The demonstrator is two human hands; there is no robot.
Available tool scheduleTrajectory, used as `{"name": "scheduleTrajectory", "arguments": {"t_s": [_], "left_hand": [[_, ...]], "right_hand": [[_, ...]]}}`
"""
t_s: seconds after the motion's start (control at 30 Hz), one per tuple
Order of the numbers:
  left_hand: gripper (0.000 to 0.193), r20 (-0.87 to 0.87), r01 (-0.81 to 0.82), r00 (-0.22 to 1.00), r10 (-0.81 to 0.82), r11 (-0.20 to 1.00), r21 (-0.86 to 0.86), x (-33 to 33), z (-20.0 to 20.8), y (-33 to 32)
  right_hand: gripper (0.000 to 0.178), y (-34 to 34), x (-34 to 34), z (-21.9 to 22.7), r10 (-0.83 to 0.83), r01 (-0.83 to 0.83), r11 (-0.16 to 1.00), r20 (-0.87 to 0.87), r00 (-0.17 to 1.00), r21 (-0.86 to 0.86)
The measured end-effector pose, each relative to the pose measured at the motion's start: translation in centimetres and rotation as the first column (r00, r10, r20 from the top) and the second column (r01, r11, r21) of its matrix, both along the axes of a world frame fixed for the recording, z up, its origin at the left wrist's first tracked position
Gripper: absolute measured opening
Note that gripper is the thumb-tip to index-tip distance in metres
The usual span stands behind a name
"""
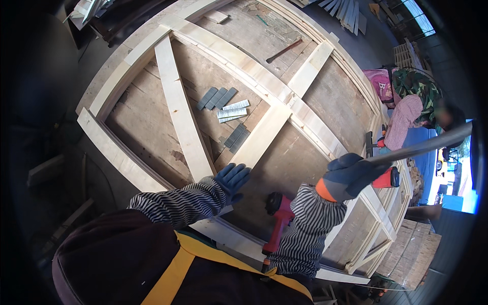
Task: The person assembles a wooden frame by positioning planks, tapping joints with a hammer, and fastening them with a nail gun. They repeatedly adjust and secure the frame sections while a coworker works nearby.
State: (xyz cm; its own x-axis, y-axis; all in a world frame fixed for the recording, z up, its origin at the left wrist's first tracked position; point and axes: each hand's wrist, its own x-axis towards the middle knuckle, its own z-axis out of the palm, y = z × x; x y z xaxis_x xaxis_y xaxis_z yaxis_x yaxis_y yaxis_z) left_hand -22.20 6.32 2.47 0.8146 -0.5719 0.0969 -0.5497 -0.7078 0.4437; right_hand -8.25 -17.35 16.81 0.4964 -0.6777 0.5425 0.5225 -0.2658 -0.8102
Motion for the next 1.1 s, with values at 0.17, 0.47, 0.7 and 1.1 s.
{"name": "scheduleTrajectory", "arguments": {"t_s": [0.17,0.47,0.7,1.1], "left_hand": [[0.086,-0.021,0.009,1.000,-0.009,1.000,0.012,-0.3,-0.8,-0.7],[0.081,-0.048,-0.009,0.999,0.011,0.999,0.050,-0.1,0.3,0.2],[0.087,-0.023,0.027,0.999,-0.028,0.999,-0.030,-0.7,-1.0,-0.6],[0.080,-0.066,0.012,0.998,-0.009,0.999,0.048,0.1,0.2,0.2]], "right_hand": [[0.047,0.9,-3.3,-14.4,0.470,-0.200,0.881,-0.737,0.486,0.429],[0.051,2.2,-0.2,7.9,0.050,-0.054,0.998,-0.130,0.990,-0.027],[0.054,-1.0,-8.5,-17.6,0.096,-0.366,0.930,-0.927,0.362,-0.046],[0.049,-3.2,-1.7,14.9,0.290,-0.189,0.646,0.008,0.957,-0.740]]}}
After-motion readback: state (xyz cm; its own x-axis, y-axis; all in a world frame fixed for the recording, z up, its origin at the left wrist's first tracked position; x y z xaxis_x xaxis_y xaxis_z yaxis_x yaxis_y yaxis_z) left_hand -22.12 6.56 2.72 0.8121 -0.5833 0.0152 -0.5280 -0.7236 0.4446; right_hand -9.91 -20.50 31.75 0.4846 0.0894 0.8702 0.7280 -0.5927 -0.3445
